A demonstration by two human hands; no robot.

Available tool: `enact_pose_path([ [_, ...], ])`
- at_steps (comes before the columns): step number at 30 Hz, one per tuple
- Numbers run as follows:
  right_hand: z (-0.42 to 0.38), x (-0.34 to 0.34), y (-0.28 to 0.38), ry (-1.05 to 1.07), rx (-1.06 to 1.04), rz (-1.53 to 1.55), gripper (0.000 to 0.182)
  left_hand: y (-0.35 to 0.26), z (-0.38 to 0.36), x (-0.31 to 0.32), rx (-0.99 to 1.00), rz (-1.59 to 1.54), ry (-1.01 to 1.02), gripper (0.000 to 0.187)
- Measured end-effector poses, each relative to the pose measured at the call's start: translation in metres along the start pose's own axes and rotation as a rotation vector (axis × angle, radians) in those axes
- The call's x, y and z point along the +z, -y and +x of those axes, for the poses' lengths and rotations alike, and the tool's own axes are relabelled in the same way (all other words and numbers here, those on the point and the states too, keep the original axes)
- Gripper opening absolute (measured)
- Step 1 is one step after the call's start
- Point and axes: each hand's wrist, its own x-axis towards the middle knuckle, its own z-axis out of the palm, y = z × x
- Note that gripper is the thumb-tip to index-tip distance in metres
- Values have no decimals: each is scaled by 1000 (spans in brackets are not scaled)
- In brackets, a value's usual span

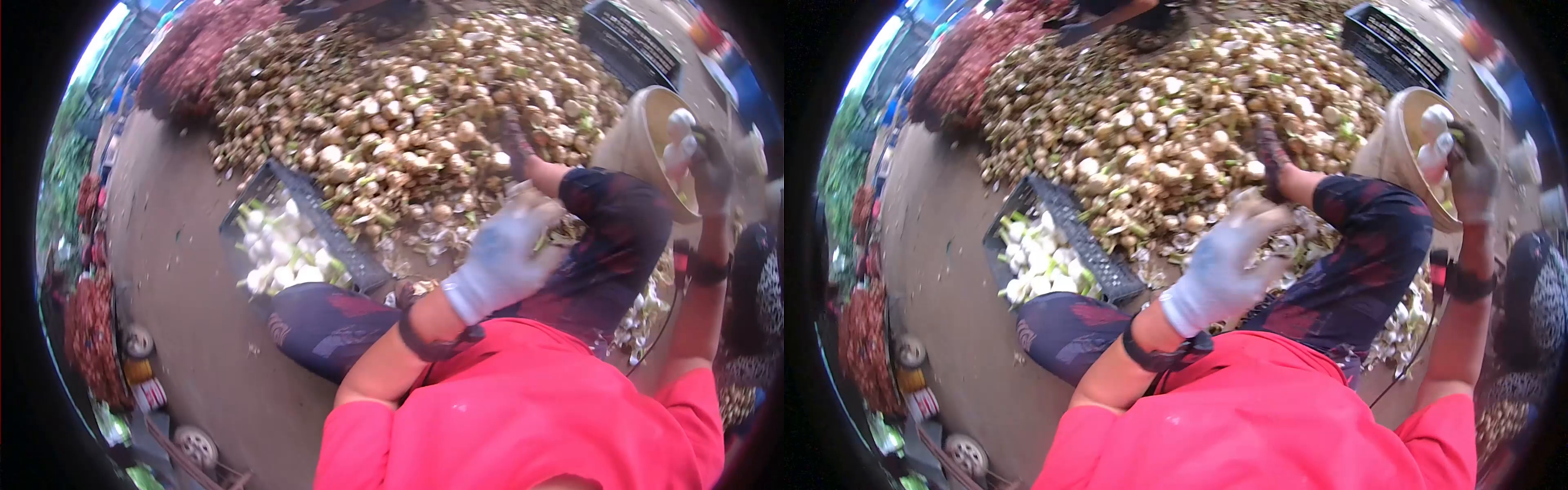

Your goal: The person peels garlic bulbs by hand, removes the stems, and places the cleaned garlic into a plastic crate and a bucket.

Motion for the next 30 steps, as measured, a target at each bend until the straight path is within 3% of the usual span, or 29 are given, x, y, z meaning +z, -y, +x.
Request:
enact_pose_path([
  [1,10,-3,-4,7,-110,-146,33,12,-13,0,-184,12,61,35],
  [2,28,-7,-39,142,-51,-491,38,23,-27,-1,-370,30,120,34],
  [4,10,28,9,30,-380,-841,40,49,-57,-6,-548,-89,48,27],
  [6,-1,96,43,226,-21,-313,42,55,-72,-22,-895,-436,-105,24],
  [7,-8,139,36,450,151,-51,35,58,-75,-27,-958,-470,-202,24],
  [8,-12,165,94,540,-85,-332,36,60,-77,-33,-1021,-499,-304,25],
  [10,-17,279,47,699,-382,-405,35,65,-81,-42,-1054,-489,-344,27],
  [12,-21,347,38,939,-418,-650,35,78,-89,-51,-1074,-563,-446,28],
  [13,-34,379,12,918,-407,-668,33,78,-89,-57,-1129,-630,-477,28],
  [15,-46,411,-7,927,-383,-807,33,81,-81,-66,-1172,-553,-460,29],
  [16,-40,425,-7,852,-88,-573,33,82,-80,-69,-1219,-484,-428,30],
  [18,-40,412,-9,1088,-260,-781,31,101,-89,-63,-1112,-480,-447,31],
  [21,-54,389,-12,954,183,-376,33,111,-71,-51,-1205,-587,-352,41],
  [22,-66,380,-12,951,469,67,35,114,-64,-43,-1206,-590,-350,41],
  [23,-83,362,10,837,974,712,40,113,-58,-31,-1103,-603,-360,46],
  [24,-93,329,43,790,1030,1016,39,111,-53,-21,-999,-611,-370,52],
  [26,-120,293,88,766,706,1097,41,112,-49,-7,-923,-644,-220,59],
  [28,-123,244,141,809,806,1073,40,96,-44,-5,-837,-529,-216,55],
  [30,-127,233,130,762,640,1053,37,82,-46,-7,-830,-601,-269,53],
])
